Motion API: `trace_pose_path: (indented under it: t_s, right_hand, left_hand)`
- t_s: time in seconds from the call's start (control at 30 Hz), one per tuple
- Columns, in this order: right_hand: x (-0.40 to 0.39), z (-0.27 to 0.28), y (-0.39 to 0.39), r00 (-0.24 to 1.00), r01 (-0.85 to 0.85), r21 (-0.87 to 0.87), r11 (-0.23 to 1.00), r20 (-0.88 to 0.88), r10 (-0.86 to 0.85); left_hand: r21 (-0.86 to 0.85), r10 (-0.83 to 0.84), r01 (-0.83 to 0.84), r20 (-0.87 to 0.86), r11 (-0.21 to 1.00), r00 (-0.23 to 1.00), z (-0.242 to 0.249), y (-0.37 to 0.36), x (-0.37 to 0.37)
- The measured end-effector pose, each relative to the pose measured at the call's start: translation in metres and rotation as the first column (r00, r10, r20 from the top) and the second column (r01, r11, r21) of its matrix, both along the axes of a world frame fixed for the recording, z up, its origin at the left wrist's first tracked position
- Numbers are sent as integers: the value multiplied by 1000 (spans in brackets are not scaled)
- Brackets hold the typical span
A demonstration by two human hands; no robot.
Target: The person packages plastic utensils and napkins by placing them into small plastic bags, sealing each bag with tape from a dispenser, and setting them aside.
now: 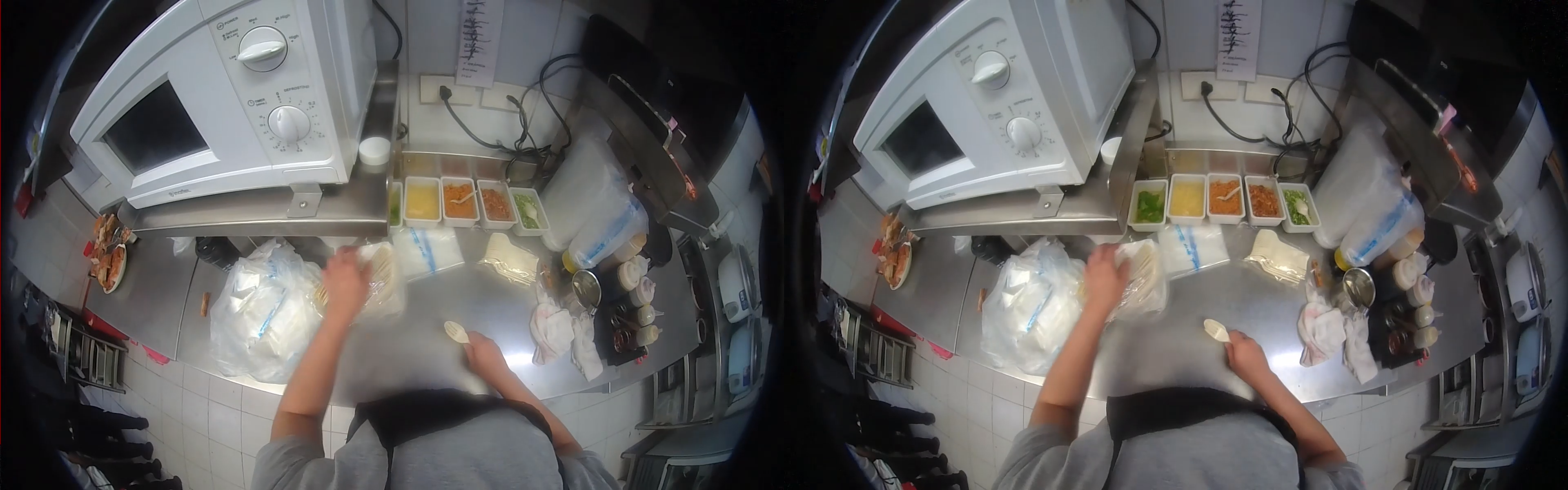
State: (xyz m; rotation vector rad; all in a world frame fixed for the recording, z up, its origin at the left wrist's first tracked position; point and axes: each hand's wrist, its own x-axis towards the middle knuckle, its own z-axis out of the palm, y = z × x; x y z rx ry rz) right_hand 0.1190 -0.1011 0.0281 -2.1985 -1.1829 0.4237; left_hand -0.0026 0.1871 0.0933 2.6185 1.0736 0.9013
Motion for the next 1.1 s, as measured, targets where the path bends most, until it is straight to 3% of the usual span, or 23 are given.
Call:
trace_pose_path:
  t_s: [0.07, 0.1, 0.17, 0.2, 0.27, 0.3, 0.37, 0.47, 0.53, 0.67, 0.77, 0.8, 0.87, 0.93, 1.03, 1.1]
  right_hand:
    - [1, -3, -5, 999, 7, -20, 1000, 43, -7]
    - [0, -2, -4, 999, -2, -23, 1000, 51, 3]
    - [-2, -1, -2, 998, 2, -18, 1000, 57, -1]
    - [-2, -2, -1, 997, -6, -38, 999, 76, 9]
    - [-3, -4, -1, 996, -6, -60, 998, 92, 11]
    - [-3, -6, -1, 995, -16, -65, 998, 101, 22]
    - [-2, -7, -2, 993, -26, -75, 997, 112, 34]
    - [-1, -6, -1, 992, -50, -96, 994, 113, 61]
    - [-1, -6, -1, 990, -47, -101, 994, 125, 60]
    - [-5, -6, -3, 987, -50, -75, 996, 147, 61]
    - [-8, -4, -8, 986, -52, -8, 999, 159, 53]
    - [-9, -6, -9, 985, -59, 35, 998, 163, 53]
    - [-9, -8, -9, 986, -63, 77, 995, 161, 50]
    - [-10, -9, -8, 982, -56, 79, 995, 186, 41]
    - [-7, -16, -6, 976, -62, 36, 997, 210, 53]
    - [-6, -17, -3, 976, -52, 37, 998, 213, 43]
  left_hand:
    - [-67, 75, -89, -196, 994, 978, -25, 32, -12]
    - [-63, 69, -82, -190, 995, 979, -23, 34, -15]
    - [-284, -47, 28, -58, 958, 997, -20, 36, -20]
    - [-281, -57, 39, -58, 959, 997, -12, 36, -20]
    - [-236, -198, 244, 203, 941, 959, 1, 32, -21]
    - [-236, -205, 251, 203, 939, 958, 18, 24, -21]
    - [-319, -335, 433, 319, 843, 887, 53, 1, -11]
    - [-338, -393, 485, 307, 807, 867, 68, -19, 16]
    - [-450, -431, 543, 334, 709, 838, 61, -29, 46]
    - [-468, -479, 620, 395, 630, 784, 9, -41, 109]
    - [-339, -502, 697, 506, 632, 701, -8, -42, 123]
    - [-335, -501, 694, 504, 637, 703, -11, -35, 120]
    - [-190, -492, 597, 405, 780, 771, -16, -13, 102]
    - [-256, -411, 472, 259, 844, 874, -26, 13, 70]
    - [-326, -364, 426, 237, 844, 901, -32, 32, 10]
    - [-544, -467, 418, 54, 728, 883, -48, 37, -20]
